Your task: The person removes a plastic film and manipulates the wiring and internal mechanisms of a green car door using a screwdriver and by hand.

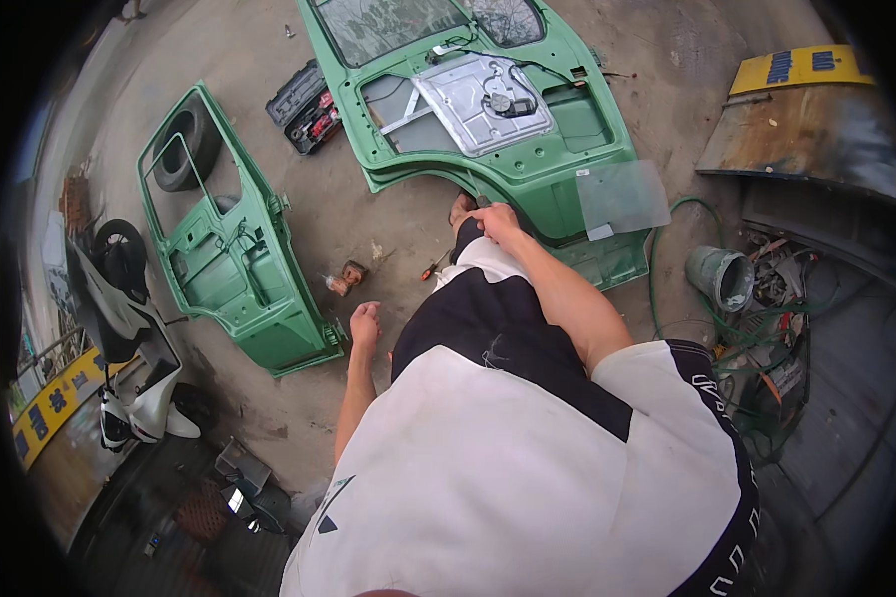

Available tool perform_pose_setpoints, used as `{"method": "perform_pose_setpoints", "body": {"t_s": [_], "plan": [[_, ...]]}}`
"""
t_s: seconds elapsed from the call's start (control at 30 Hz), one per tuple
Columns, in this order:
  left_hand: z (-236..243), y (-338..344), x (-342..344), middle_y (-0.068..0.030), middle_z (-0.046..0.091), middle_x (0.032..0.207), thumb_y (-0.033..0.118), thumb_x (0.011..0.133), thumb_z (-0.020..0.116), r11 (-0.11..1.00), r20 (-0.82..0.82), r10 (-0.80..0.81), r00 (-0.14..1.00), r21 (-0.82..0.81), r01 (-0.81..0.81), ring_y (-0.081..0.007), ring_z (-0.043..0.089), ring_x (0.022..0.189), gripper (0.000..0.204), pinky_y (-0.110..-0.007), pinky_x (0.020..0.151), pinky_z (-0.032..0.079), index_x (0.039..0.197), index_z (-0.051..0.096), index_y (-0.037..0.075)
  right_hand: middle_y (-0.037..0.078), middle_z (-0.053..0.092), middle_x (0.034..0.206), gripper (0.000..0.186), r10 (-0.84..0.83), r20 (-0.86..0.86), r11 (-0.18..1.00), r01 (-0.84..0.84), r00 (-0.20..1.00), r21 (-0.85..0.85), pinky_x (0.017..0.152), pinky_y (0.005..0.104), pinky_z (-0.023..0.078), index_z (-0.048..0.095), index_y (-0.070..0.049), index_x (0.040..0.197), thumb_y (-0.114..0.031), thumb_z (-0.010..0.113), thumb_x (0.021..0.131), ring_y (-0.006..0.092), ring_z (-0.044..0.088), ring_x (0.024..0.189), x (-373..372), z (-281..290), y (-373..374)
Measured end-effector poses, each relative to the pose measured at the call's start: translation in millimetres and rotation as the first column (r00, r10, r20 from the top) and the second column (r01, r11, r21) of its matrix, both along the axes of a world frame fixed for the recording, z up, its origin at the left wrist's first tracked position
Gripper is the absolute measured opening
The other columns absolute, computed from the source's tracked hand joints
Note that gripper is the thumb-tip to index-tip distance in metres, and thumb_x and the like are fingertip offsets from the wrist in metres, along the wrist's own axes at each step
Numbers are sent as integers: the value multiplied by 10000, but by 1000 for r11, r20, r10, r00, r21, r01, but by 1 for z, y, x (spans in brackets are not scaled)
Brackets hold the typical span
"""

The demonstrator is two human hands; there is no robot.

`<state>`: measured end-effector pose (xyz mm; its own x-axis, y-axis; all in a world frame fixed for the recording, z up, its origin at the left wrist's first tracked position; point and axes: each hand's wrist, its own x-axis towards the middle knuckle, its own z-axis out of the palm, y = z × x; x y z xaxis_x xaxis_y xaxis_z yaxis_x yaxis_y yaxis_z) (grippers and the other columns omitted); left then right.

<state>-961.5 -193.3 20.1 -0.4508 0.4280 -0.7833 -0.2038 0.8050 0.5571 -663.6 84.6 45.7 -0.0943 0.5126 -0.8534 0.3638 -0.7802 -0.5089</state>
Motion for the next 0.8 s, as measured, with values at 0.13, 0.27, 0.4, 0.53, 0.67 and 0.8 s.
{"method": "perform_pose_setpoints", "body": {"t_s": [0.13, 0.27, 0.4, 0.53, 0.67, 0.8], "plan": [[4, 60, 30, 17, 587, 690, 239, 1001, 634, 987, -116, -158, 981, 21, 161, -67, 499, 607, 247, -271, 561, 403, 1000, 737, 15, 24, 606, 712, 277, 28, 33, 995, -24, 999, -100, 408, 315, 349, 597, -74, 928, -342, 585, 995, 122, 484, 484, -31, -35, 46], [22, 133, 24, 16, 607, 712, 258, 987, 659, 975, -112, -221, 969, -35, 218, -77, 522, 653, 266, -267, 613, 419, 990, 742, 5, 108, 664, 721, 336, 202, 155, 976, -213, 967, 54, 557, 395, 495, 663, -12, 969, -318, 525, 974, 218, 605, 514, -38, -78, 66], [33, 204, -22, 58, 523, 663, 256, 1012, 638, 989, -50, -147, 988, -37, 145, -50, 447, 578, 242, -249, 537, 358, 979, 729, 33, 179, 713, 795, 321, 284, 88, 959, -284, 955, -11, 618, 423, 535, 679, -10, 999, -287, 522, 954, 268, 675, 579, -50, -78, 80], [5, 274, -42, 75, 436, 607, 260, 1036, 609, 971, 91, -221, 971, -70, 228, -35, 386, 497, 232, -237, 459, 313, 951, 702, 64, 160, 714, 783, 326, 111, 150, 993, -104, 982, -50, 651, 413, 537, 711, -34, 1106, -246, 549, 917, 282, 683, 640, -42, -105, 64], [-53, 312, -40, 72, 436, 610, 264, 1039, 601, 927, 231, -313, 921, -139, 349, -39, 372, 495, 226, -247, 457, 328, 954, 690, 75, 107, 761, 916, 439, 43, 346, 993, -4, 937, -115, 852, 406, 537, 652, -71, 1315, -295, 604, 940, 248, 731, 919, -25, -110, 64], [-93, 340, -26, 24, 534, 657, 309, 991, 635, 666, 138, -721, 679, -132, 735, -102, 480, 597, 295, -299, 575, 409, 925, 719, 34, 101, 767, 922, 511, -139, 478, 988, 155, 867, 6, 887, 406, 533, 625, -65, 1358, -342, 673, 932, 245, 735, 925, 7, -129, 87]]}}
